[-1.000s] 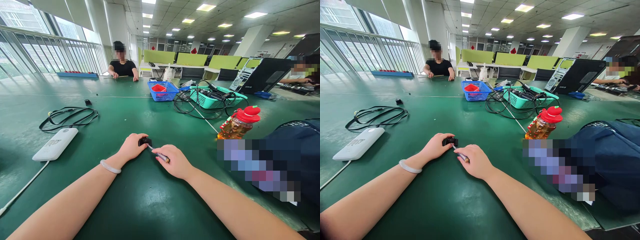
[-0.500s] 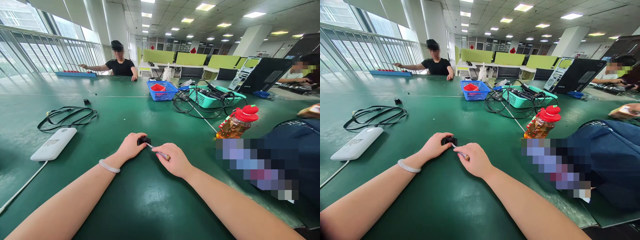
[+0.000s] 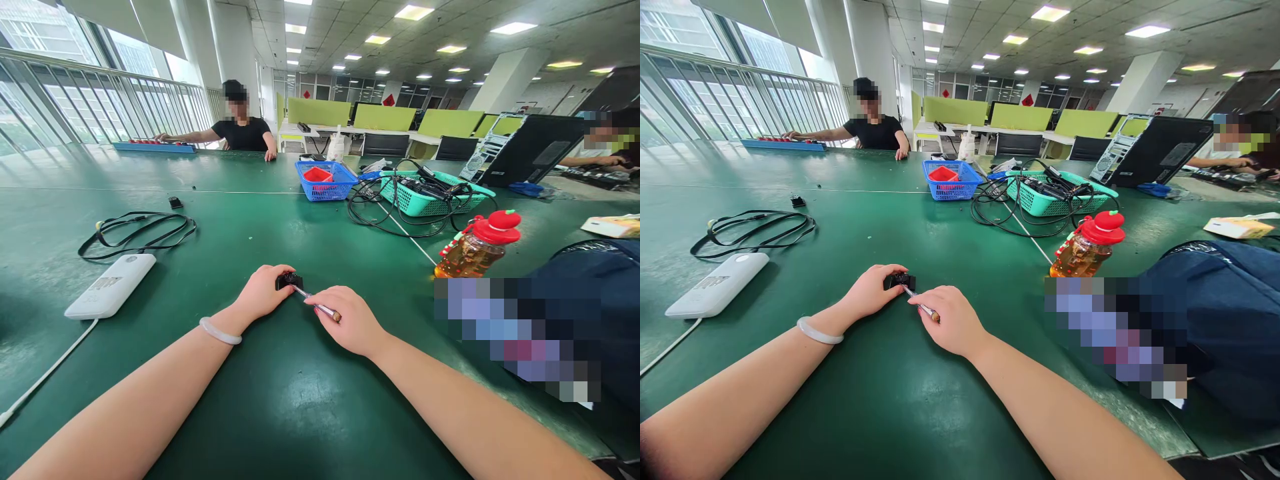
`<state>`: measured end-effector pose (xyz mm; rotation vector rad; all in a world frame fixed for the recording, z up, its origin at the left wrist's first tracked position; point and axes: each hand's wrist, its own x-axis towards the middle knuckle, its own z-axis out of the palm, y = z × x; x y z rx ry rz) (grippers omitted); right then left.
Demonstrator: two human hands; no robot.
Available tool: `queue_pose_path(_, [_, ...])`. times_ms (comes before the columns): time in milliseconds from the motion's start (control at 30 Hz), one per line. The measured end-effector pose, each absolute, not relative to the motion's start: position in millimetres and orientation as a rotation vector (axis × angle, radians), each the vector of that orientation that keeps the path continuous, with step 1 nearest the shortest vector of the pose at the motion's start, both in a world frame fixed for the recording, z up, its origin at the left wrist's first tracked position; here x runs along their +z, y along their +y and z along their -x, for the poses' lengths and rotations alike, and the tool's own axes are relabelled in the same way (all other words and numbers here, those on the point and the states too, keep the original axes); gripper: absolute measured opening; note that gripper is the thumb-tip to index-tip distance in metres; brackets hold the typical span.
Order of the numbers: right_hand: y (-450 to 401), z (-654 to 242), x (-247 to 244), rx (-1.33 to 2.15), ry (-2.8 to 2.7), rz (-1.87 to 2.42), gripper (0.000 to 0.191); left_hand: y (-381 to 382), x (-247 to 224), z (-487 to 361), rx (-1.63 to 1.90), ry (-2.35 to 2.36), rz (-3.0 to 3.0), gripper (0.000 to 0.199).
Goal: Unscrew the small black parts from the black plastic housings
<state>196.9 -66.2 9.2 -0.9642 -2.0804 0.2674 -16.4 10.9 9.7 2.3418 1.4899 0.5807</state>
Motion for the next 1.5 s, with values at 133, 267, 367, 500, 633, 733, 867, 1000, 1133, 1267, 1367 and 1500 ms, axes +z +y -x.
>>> queue_pose_path(133, [-66.8,-196.6,9.0,0.262,-2.061,0.966,0.023,11.2,9.1,17.0,0.578,1.498,-2.335,0.039])
queue_pose_path(267, [-67.5,-196.3,9.7,0.262,-2.055,0.966,0.023,10.7,10.0,17.0,0.571,1.498,-2.325,0.04])
queue_pose_path(367, [-67.3,-196.2,9.5,0.254,-2.053,0.96,0.023,9.8,11.1,16.4,0.571,1.494,-2.328,0.04])
queue_pose_path(500, [-66.9,-196.4,8.6,0.244,-2.05,0.952,0.023,9.3,11.4,16.2,0.57,1.497,-2.328,0.044])
queue_pose_path(633, [-66.5,-196.7,8.4,0.25,-2.059,0.948,0.023,9.2,11.1,16.4,0.567,1.491,-2.333,0.044])
queue_pose_path(733, [-66.0,-196.9,8.5,0.26,-2.073,0.967,0.024,9.0,10.9,16.5,0.573,1.488,-2.331,0.043])
queue_pose_path(867, [-64.8,-198.1,7.8,0.293,-2.16,0.997,0.027,9.5,9.3,17.2,0.585,1.485,-2.338,0.041])
queue_pose_path(1000, [-63.8,-198.8,6.3,0.317,-2.217,1.007,0.03,10.1,8.1,18.1,0.602,1.477,-2.354,0.039])
queue_pose_path(1133, [-64.7,-197.9,6.1,0.322,-2.186,0.996,0.029,9.2,9.8,17.4,0.598,1.476,-2.348,0.038])
queue_pose_path(1267, [-65.8,-197.6,6.7,0.318,-2.142,0.986,0.027,8.3,11.7,16.6,0.601,1.469,-2.344,0.037])
queue_pose_path(1367, [-65.6,-197.6,6.9,0.305,-2.131,0.98,0.025,8.5,11.5,16.6,0.602,1.465,-2.346,0.036])
queue_pose_path(1500, [-63.9,-197.9,7.6,0.273,-2.141,0.991,0.022,9.9,9.7,17.2,0.598,1.473,-2.347,0.036])
